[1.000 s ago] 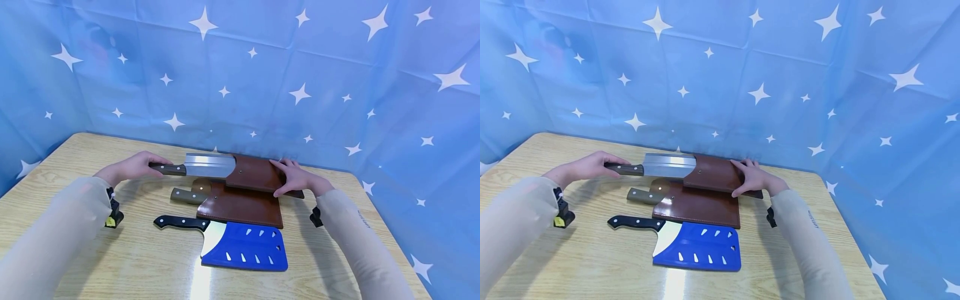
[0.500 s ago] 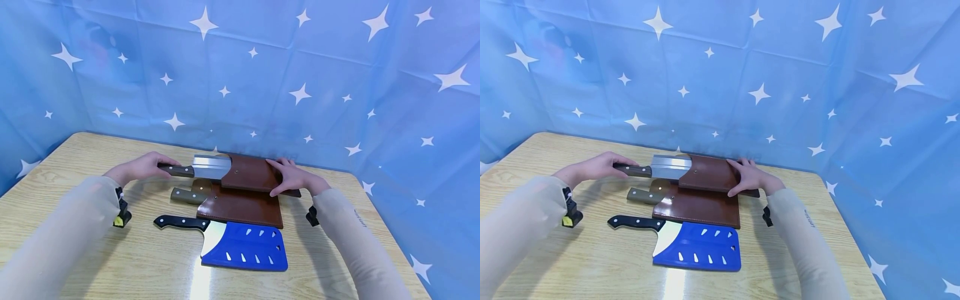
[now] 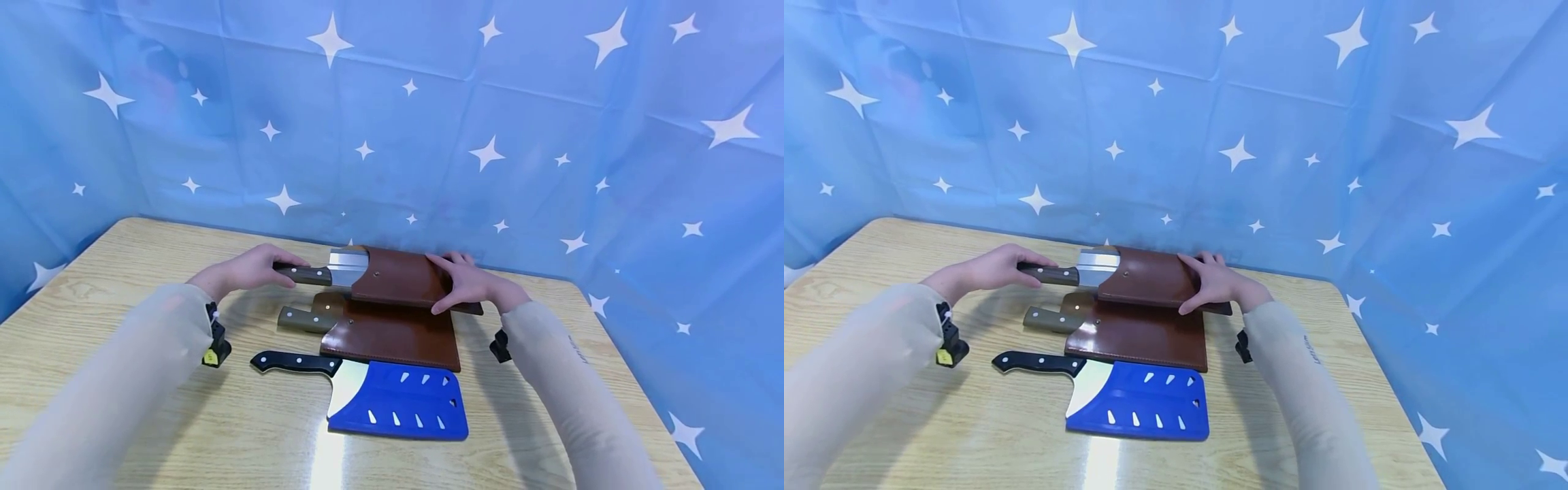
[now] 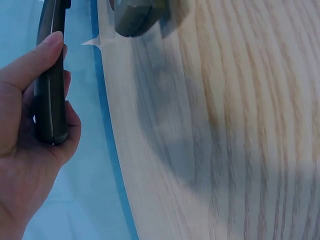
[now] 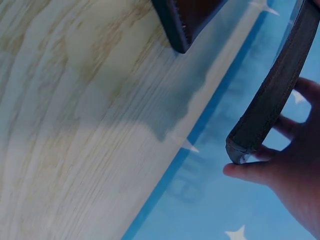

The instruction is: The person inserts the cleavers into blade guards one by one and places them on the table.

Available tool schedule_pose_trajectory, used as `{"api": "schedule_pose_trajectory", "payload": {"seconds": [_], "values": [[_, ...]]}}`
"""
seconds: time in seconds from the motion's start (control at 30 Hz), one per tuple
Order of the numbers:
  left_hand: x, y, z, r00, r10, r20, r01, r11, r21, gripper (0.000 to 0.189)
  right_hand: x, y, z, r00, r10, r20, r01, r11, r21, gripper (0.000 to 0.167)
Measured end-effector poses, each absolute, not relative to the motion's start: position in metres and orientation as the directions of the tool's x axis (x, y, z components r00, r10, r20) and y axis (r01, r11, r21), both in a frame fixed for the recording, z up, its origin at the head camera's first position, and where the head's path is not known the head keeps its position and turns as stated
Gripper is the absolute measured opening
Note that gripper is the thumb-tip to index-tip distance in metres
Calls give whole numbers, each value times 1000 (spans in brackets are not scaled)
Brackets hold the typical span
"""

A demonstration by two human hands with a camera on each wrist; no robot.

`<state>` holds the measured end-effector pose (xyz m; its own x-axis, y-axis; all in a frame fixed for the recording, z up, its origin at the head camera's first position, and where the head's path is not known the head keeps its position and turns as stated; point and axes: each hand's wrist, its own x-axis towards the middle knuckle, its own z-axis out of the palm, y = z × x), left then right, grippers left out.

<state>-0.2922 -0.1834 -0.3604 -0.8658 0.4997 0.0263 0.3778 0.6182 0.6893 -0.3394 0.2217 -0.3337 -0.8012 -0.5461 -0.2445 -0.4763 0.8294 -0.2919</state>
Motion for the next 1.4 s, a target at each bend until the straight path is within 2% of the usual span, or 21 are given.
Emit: {"api": "schedule_pose_trajectory", "payload": {"seconds": [0.7, 1.07, 1.4], "values": [[-299, -166, -359, -870, 494, -5, 332, 591, 735, 42, -340, 203, -331, -794, -562, -234, -494, 819, -292, 110], [-299, -167, -356, -925, 378, -42, 204, 589, 782, 41, -339, 204, -328, -800, -566, -201, -507, 816, -278, 111], [-300, -158, -351, -910, 414, -15, 252, 580, 775, 42, -337, 197, -327, -798, -569, -197, -511, 813, -278, 110]]}}
